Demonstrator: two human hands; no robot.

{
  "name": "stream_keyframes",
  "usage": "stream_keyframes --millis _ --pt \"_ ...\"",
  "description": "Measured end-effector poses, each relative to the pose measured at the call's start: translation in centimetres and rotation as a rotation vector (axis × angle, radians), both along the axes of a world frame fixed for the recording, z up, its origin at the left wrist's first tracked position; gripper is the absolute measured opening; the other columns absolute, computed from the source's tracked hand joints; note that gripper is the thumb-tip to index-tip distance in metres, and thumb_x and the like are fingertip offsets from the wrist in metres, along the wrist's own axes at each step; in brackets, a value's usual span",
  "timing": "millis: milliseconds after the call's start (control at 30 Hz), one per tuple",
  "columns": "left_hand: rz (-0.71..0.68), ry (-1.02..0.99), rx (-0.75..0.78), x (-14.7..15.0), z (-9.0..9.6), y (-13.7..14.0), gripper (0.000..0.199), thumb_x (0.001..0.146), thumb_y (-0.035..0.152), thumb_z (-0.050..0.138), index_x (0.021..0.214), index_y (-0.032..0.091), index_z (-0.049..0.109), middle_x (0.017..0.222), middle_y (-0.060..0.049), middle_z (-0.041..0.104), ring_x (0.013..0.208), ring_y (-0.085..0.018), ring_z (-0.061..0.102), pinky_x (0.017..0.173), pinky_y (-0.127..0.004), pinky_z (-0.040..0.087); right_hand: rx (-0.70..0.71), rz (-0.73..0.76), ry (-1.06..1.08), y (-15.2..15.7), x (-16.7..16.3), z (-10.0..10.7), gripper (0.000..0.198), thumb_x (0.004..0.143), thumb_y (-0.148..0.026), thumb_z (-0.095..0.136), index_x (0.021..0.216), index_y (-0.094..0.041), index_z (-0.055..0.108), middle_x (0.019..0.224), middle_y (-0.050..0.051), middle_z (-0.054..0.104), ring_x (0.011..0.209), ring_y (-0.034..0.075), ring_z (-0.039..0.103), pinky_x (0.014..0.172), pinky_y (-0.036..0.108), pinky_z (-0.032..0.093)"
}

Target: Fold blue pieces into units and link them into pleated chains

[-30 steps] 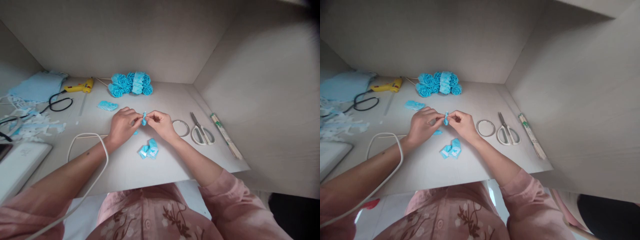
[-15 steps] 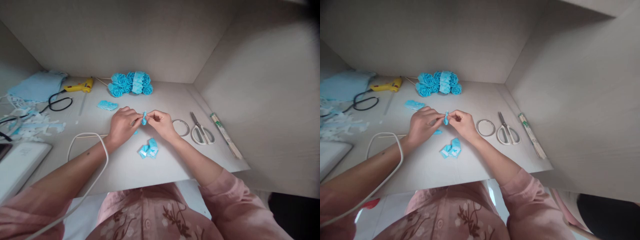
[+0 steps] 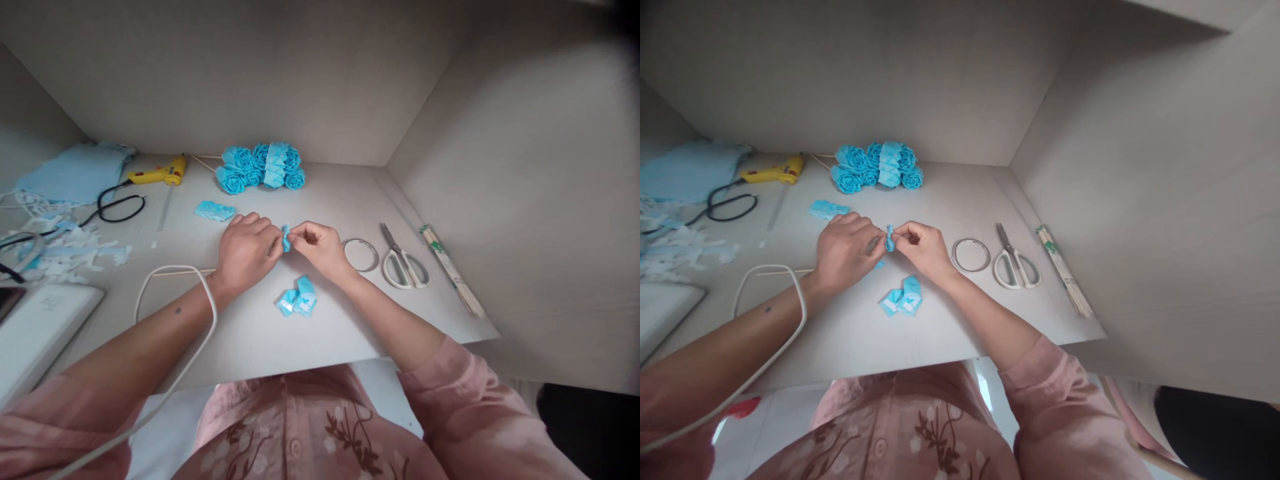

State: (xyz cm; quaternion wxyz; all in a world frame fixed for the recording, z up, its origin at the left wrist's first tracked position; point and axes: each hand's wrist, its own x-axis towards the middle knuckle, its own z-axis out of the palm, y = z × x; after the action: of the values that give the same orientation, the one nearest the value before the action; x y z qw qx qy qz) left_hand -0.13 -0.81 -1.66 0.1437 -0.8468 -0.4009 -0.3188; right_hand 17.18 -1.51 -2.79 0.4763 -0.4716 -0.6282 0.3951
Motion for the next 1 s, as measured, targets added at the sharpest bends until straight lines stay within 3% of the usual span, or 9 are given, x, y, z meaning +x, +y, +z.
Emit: stream_keyframes --millis 133,300,667,1000 --pt "-0.052 -0.165 -0.152 -0.09 -0.13 0.37 0.02 0.086 0.02 0.053 0.07 0.02 0.066 0.068 -0.003 0.066 0.069 -0.018 0.056 0.07 -0.033 0.041 -0.012 -0.001 0.024 0.14 0.14 0.05 0.018 0.076 -0.036 0.066 0.077 -0.018 0.067 0.072 0.0 0.067 0.066 0.012 0.058 0.066 0.025 0.045" --pt "-0.094 -0.199 -0.195 -0.31 -0.28 0.51 0.023 0.091 0.027 0.052 0.083 0.022 0.073 0.078 -0.004 0.072 0.074 -0.019 0.059 0.073 -0.035 0.041 -0.024 0.004 0.047 0.15 0.22 0.19 0.018 0.077 -0.036 0.066 0.076 -0.018 0.067 0.069 0.0 0.066 0.063 0.011 0.056 0.064 0.025 0.043" --pt "-0.076 -0.147 -0.144 -0.37 -0.19 0.35 0.024 0.093 0.03 0.052 0.087 0.024 0.074 0.08 -0.004 0.073 0.076 -0.02 0.058 0.073 -0.036 0.039 -0.024 0.007 0.041 0.05 0.24 0.28 0.02 0.077 -0.037 0.066 0.076 -0.018 0.067 0.071 0.001 0.067 0.065 0.012 0.057 0.064 0.025 0.045" --pt "-0.033 -0.055 -0.072 -0.09 0.13 -0.05 0.026 0.09 0.024 0.052 0.068 0.022 0.067 0.066 -0.005 0.065 0.073 -0.022 0.056 0.069 -0.037 0.035 0.008 -0.001 -0.029 0.02 -0.06 -0.12 0.015 0.077 -0.033 0.065 0.077 -0.018 0.068 0.072 0.001 0.068 0.065 0.012 0.058 0.064 0.025 0.045"
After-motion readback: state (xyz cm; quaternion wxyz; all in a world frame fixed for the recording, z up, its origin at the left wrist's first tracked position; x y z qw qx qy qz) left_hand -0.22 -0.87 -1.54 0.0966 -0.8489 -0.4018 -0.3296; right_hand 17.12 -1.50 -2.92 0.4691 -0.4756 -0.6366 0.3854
